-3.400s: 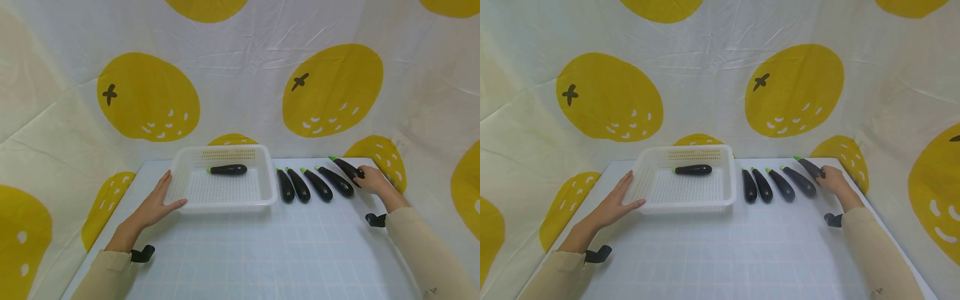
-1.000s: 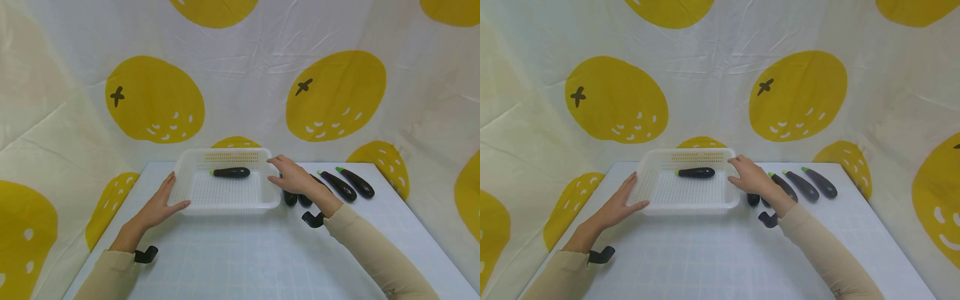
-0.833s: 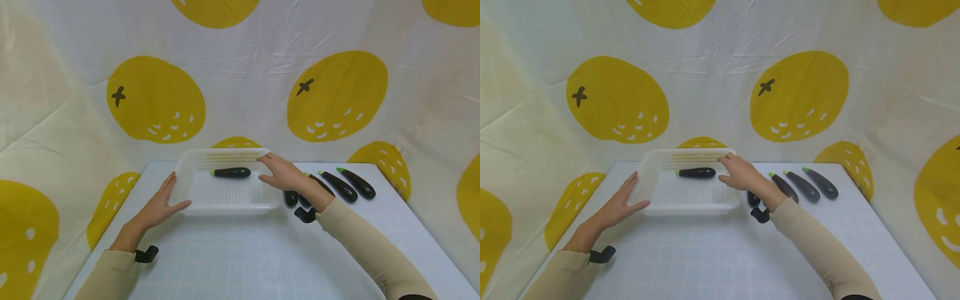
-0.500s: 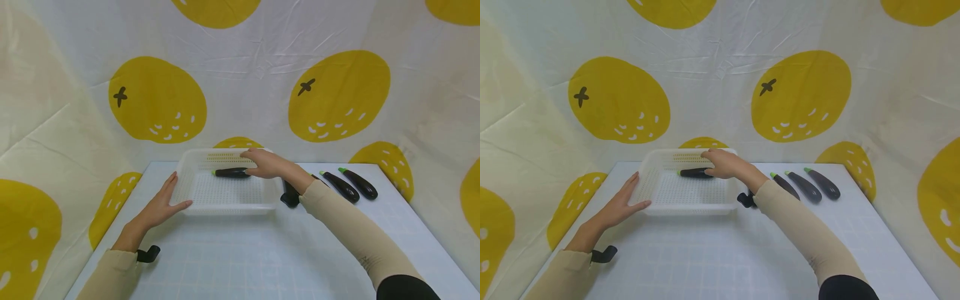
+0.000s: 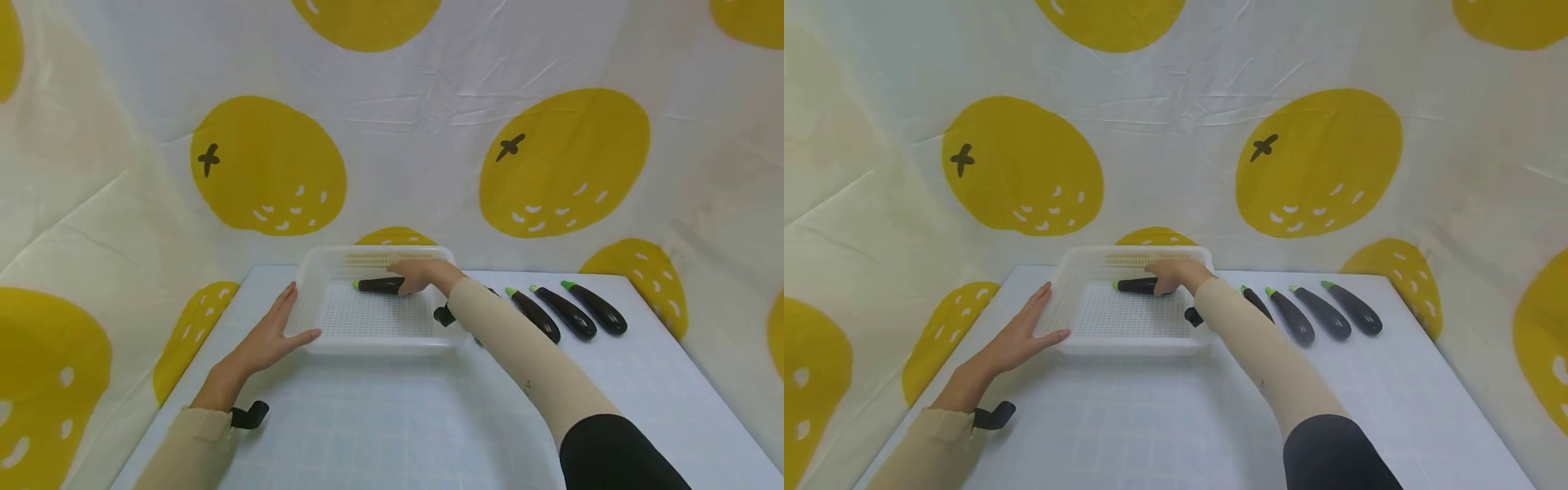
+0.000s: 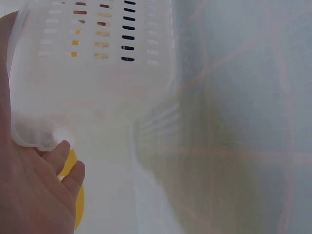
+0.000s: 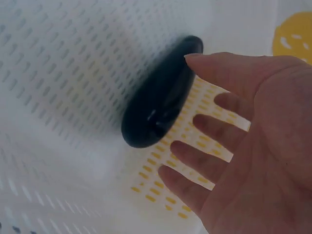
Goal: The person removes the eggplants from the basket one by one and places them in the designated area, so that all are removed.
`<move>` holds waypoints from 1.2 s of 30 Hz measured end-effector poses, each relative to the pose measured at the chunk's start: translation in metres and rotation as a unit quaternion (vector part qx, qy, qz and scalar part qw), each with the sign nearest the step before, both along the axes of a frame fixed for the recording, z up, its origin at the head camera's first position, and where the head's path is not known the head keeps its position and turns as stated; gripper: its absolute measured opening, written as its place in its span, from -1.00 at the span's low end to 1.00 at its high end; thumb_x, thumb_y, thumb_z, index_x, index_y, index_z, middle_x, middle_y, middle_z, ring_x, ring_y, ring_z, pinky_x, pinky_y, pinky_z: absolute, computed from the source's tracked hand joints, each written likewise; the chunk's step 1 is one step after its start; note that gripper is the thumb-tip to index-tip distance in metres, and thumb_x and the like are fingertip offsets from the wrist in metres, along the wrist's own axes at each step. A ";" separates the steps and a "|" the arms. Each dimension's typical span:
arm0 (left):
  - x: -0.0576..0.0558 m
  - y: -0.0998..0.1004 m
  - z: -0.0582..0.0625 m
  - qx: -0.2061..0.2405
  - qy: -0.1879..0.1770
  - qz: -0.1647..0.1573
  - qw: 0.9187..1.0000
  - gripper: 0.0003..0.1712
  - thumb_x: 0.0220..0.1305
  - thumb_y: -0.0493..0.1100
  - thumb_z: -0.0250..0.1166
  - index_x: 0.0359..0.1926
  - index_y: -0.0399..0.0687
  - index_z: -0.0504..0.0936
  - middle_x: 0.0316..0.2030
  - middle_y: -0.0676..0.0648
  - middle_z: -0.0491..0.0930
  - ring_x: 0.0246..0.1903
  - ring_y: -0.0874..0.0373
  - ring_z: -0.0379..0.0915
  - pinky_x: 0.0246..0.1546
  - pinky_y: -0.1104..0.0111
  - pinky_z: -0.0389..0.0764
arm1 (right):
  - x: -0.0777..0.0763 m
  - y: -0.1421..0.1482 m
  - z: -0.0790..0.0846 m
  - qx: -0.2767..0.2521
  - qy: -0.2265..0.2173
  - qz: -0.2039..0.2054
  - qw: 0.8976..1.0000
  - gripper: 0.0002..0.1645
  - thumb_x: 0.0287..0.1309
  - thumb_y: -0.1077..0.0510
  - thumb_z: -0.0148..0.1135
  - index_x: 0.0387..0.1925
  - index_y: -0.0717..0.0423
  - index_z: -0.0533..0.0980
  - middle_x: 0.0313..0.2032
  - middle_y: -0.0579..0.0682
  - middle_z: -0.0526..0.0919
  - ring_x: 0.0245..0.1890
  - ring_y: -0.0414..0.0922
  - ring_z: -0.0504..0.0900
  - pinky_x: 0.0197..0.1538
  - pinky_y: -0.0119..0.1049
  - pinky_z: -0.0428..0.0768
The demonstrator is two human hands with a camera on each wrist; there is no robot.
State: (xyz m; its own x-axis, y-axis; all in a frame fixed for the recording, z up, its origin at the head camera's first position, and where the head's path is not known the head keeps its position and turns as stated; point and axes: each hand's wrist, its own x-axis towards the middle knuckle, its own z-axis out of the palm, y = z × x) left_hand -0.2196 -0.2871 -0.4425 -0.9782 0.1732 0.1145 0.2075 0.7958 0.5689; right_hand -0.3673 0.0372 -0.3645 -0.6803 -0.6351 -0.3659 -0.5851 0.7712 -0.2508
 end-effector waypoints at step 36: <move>-0.001 0.000 0.001 -0.011 -0.006 0.003 1.000 0.35 0.22 0.44 0.33 0.66 -0.05 -0.29 0.65 -0.07 -0.36 0.59 -0.22 -0.25 0.44 -0.30 0.01 | -0.003 0.001 0.000 -0.020 0.027 -0.024 0.999 -0.52 0.32 0.16 0.30 0.20 0.23 0.48 -0.05 0.07 0.57 -0.09 -0.05 0.51 0.02 -0.21 0.54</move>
State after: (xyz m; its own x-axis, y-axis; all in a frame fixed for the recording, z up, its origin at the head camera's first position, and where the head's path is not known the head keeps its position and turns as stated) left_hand -0.2203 -0.2868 -0.4415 -0.9805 0.1698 0.0993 0.1962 0.8093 0.5536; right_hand -0.3700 0.0381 -0.3646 -0.7291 -0.6142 -0.3019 -0.5608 0.7890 -0.2510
